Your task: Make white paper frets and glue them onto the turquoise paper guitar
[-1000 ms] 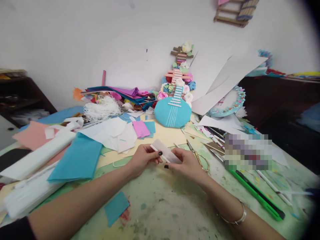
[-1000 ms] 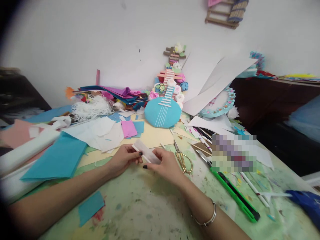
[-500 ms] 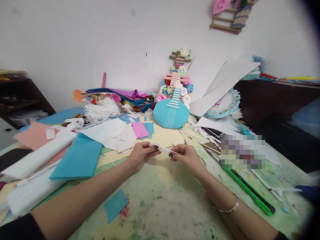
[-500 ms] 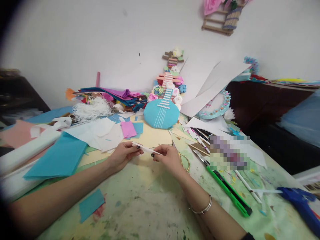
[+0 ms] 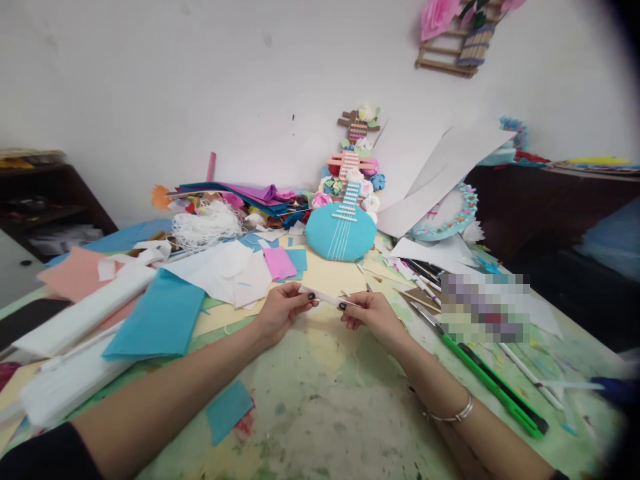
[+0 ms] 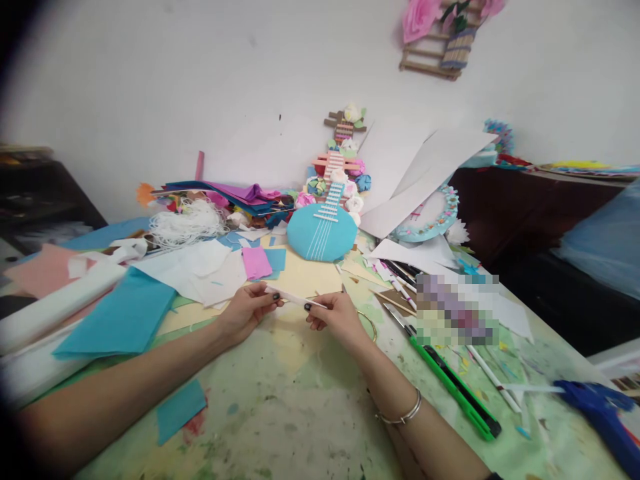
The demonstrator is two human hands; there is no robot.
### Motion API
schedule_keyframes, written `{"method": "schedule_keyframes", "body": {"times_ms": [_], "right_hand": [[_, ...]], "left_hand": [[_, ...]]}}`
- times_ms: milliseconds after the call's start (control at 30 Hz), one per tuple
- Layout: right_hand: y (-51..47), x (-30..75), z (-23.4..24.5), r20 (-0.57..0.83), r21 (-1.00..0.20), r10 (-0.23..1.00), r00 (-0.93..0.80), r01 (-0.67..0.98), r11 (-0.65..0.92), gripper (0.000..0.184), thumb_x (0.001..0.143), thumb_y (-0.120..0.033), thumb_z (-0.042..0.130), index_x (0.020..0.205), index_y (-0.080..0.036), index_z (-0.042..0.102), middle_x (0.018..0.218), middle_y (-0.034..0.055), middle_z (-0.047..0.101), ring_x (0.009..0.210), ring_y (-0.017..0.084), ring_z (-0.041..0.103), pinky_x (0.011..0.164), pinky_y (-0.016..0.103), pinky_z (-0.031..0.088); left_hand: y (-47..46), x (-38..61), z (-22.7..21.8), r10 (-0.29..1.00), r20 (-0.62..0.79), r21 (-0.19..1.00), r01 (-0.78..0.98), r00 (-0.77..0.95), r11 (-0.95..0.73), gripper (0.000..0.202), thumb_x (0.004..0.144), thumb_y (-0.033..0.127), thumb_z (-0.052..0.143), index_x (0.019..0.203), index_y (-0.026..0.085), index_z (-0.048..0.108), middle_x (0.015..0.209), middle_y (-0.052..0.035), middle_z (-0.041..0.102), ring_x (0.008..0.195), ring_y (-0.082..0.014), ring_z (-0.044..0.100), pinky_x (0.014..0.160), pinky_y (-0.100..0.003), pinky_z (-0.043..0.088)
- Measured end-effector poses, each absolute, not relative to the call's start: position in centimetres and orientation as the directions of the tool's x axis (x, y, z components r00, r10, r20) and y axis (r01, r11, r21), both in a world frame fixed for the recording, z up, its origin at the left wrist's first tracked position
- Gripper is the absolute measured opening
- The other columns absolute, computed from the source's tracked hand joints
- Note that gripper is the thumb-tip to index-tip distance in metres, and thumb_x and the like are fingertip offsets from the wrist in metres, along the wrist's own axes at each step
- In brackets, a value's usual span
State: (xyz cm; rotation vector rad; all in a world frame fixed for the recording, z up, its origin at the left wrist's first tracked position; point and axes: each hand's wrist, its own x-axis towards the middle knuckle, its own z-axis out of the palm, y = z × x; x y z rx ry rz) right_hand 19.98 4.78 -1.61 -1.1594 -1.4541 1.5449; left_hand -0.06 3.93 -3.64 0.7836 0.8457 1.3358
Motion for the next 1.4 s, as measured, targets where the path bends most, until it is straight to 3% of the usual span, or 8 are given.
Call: {"method": "schedule_keyframes", "body": {"times_ms": [233,733,867,1067,1267,1400], "right_hand": [[4.5,20.0,-1.9,-0.249,-0.966,0.869,-0.427,0.040,-0.257,0.033,0.056,-0.039,0.077,0.069,-0.011,0.066,0.052,0.0008,0.063,0.040,0.006,0.051,0.043,0.019,0.040],[3.8,19.6,-1.8,-0.294,-0.916,0.822,-0.488,-0.101,-0.387,0.018,0.069,-0.026,0.069,0.071,-0.009,0.066,0.051,0.0022,0.061,0.039,0.006,0.050,0.041,0.017,0.037],[4.1,19.7,-2.2,-0.252,-0.911,0.867,-0.429,-0.196,-0.362,0.015,0.064,-0.020,0.073,0.073,-0.010,0.064,0.062,0.0044,0.066,0.050,0.007,0.057,0.050,0.017,0.043],[4.0,19.6,-2.2,-0.187,-0.923,0.915,-0.358,-0.254,-0.288,0.025,0.053,-0.016,0.079,0.075,-0.012,0.068,0.071,0.0041,0.069,0.064,0.012,0.065,0.067,0.023,0.051],[3.8,19.2,-1.9,-0.134,-0.978,0.935,-0.328,-0.109,-0.178,0.024,0.053,-0.022,0.078,0.074,-0.013,0.072,0.066,0.0030,0.069,0.059,0.011,0.063,0.061,0.023,0.052],[4.1,19.2,-2.1,-0.083,-0.996,0.953,-0.291,0.013,-0.083,0.018,0.056,-0.020,0.073,0.073,-0.013,0.072,0.060,0.0018,0.068,0.056,0.013,0.064,0.058,0.024,0.051]], "left_hand": [[3.6,-0.3,-3.4,0.998,-0.053,0.868,-0.492,0.043,0.067,0.026,0.053,0.021,0.086,0.069,0.010,0.068,0.062,-0.0016,0.069,0.058,-0.0090,0.065,0.055,-0.013,0.052],[3.7,-0.8,-3.6,1.000,-0.019,0.879,-0.476,0.019,0.026,0.029,0.050,0.021,0.087,0.068,0.012,0.066,0.062,-0.0003,0.070,0.058,-0.0091,0.066,0.054,-0.013,0.052],[3.7,-1.0,-3.6,0.999,-0.020,0.883,-0.467,0.036,0.035,0.024,0.053,0.018,0.085,0.068,0.012,0.067,0.063,-0.0011,0.070,0.061,-0.0093,0.067,0.057,-0.013,0.052],[3.6,-0.9,-3.4,0.992,-0.078,0.886,-0.449,0.100,0.115,0.030,0.062,0.016,0.079,0.090,0.013,0.070,0.073,-0.0058,0.074,0.071,-0.0152,0.070,0.063,-0.019,0.054],[3.7,-0.8,-3.7,0.989,-0.037,0.906,-0.413,0.144,0.094,0.018,0.063,0.020,0.079,0.077,0.011,0.071,0.076,-0.0071,0.074,0.077,-0.0190,0.071,0.075,-0.027,0.055],[3.9,-0.7,-4.0,0.995,-0.045,0.909,-0.408,0.094,0.080,0.017,0.061,0.018,0.080,0.075,0.012,0.072,0.077,-0.0054,0.074,0.075,-0.0173,0.070,0.075,-0.027,0.056]]}}
